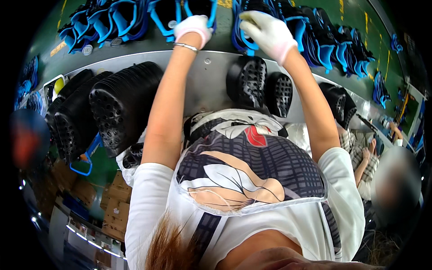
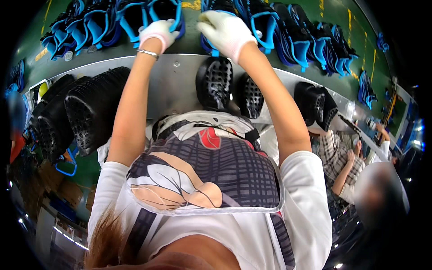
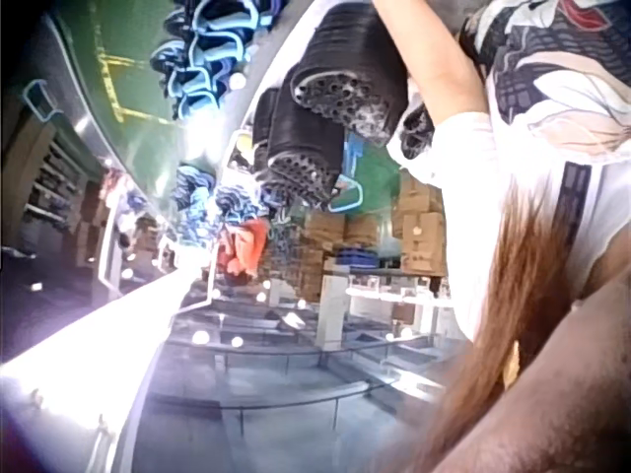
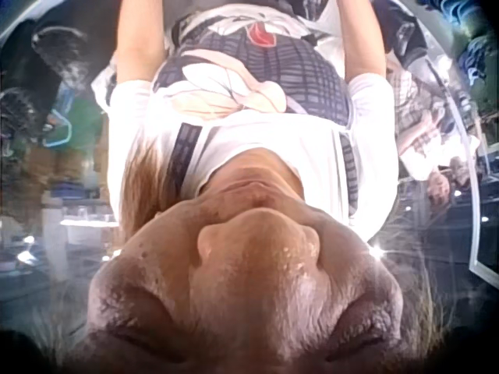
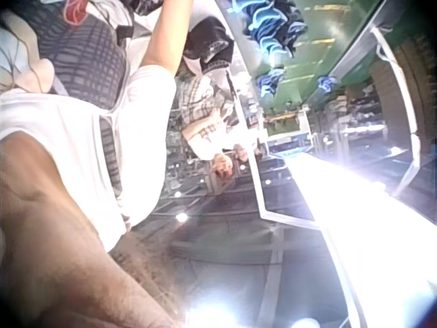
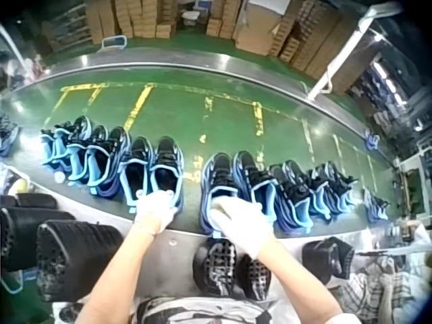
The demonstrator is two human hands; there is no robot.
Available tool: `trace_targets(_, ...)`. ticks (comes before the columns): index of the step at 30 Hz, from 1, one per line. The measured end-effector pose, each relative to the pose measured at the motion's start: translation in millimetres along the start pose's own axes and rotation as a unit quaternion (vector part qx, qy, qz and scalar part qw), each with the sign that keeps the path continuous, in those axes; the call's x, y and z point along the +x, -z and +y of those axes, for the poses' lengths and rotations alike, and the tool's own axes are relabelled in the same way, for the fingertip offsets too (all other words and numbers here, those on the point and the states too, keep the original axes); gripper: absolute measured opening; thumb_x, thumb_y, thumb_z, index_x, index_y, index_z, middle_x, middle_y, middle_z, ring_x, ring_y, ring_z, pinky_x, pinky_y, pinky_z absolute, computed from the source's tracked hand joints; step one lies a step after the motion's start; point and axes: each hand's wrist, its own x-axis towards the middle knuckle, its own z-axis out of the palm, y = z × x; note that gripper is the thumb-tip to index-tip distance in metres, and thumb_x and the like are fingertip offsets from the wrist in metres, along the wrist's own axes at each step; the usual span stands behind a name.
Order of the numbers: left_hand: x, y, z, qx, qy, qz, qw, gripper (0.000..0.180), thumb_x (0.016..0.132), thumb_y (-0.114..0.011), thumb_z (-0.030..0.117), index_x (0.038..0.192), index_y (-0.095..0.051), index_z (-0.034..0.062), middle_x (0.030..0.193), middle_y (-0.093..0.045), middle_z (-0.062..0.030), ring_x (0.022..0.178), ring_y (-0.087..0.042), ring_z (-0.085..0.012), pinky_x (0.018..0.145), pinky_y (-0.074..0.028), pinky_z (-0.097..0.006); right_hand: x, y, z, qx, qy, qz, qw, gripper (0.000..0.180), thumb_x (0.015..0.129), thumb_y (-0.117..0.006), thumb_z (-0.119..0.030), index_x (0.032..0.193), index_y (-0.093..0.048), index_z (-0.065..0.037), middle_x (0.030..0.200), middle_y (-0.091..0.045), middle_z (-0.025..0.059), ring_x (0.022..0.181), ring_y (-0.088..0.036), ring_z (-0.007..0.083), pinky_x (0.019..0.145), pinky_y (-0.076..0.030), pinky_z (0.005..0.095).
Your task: The person picks up black clogs from white bags, places them on a workbench, and aligns them with rows of blue shoes.
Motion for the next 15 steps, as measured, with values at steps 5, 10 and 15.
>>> trace_targets(5, -42.2, -28.4, 2.0, -0.039, -0.031, 0.294, 0.954, 0.035, 0.087, -0.061, 0.033, 0.120, -0.062, 0.0215, 0.121, -0.059, -0.0015, 0.106, -0.058, -0.0287, 0.085, -0.052, -0.041, -113.9, 17.3, 8.7, 0.034, -0.015, 0.008, 0.999, 0.024, 0.089, -0.058, -0.025, 0.101, -0.066, -0.005, 0.094, -0.066, 0.0160, 0.090, -0.063, 0.0331, 0.078, -0.050, 0.0386)
trace_targets(10, -92.0, -46.8, 12.1, -0.146, -0.093, 0.408, 0.896, 0.031, 0.084, -0.066, 0.027, 0.113, -0.066, 0.0168, 0.117, -0.060, -0.0052, 0.105, -0.056, -0.0286, 0.088, -0.049, -0.039, -176.2, -7.8, -0.5, 0.035, -0.074, -0.044, 0.996, 0.036, 0.080, -0.070, -0.033, 0.104, -0.062, -0.006, 0.095, -0.063, 0.0126, 0.090, -0.062, 0.0306, 0.079, -0.050, 0.0389)
trace_targets(15, -129.7, -75.7, 32.9, -0.189, -0.065, 0.377, 0.904, 0.029, 0.084, -0.065, 0.026, 0.110, -0.069, 0.0131, 0.116, -0.061, -0.0111, 0.104, -0.059, -0.0299, 0.089, -0.048, -0.038, -186.3, -33.4, 4.5, -0.082, -0.002, 0.010, 0.997, 0.051, 0.072, -0.076, -0.035, 0.109, -0.057, -0.006, 0.104, -0.058, 0.0124, 0.096, -0.060, 0.0300, 0.082, -0.049, 0.0391)
